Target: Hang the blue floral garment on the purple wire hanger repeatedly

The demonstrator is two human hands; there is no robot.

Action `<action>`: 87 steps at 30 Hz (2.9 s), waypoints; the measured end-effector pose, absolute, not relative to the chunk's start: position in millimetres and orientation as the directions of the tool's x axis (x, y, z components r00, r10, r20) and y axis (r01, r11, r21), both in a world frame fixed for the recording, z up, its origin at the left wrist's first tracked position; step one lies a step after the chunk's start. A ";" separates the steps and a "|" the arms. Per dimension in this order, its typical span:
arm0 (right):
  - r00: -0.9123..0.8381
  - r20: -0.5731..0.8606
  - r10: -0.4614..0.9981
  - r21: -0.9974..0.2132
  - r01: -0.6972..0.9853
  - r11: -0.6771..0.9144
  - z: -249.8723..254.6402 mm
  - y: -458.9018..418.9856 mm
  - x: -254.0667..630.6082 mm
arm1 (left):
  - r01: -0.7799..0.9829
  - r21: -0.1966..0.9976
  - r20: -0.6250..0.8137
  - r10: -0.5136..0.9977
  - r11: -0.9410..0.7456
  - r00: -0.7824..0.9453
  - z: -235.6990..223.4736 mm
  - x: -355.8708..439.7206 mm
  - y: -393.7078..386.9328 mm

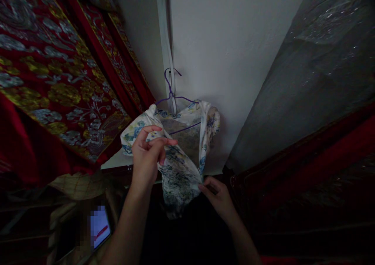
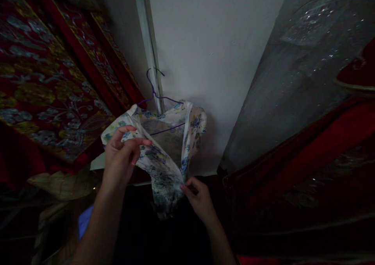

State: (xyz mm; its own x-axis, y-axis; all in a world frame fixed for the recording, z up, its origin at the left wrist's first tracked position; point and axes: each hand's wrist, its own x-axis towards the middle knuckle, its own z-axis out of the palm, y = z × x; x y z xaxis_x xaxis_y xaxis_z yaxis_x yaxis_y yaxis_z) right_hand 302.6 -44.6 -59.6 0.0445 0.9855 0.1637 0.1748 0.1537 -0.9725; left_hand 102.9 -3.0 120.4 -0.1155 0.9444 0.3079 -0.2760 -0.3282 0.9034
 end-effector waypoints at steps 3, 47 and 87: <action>0.033 0.149 0.988 -0.973 0.183 0.140 -46.8 -50.7 312.8 | -0.128 0.950 0.295 0.952 -0.284 0.078 119.0 99.6 1.8; -0.217 0.153 0.964 -0.956 0.215 0.200 -23.0 -62.6 281.6 | 0.431 0.723 0.613 0.789 -0.539 -0.043 -13.6 108.7 -21.1; 0.085 0.843 0.531 -0.524 0.351 0.776 156.8 94.7 263.9 | 0.662 0.147 0.711 0.544 -0.735 0.446 47.5 84.6 66.3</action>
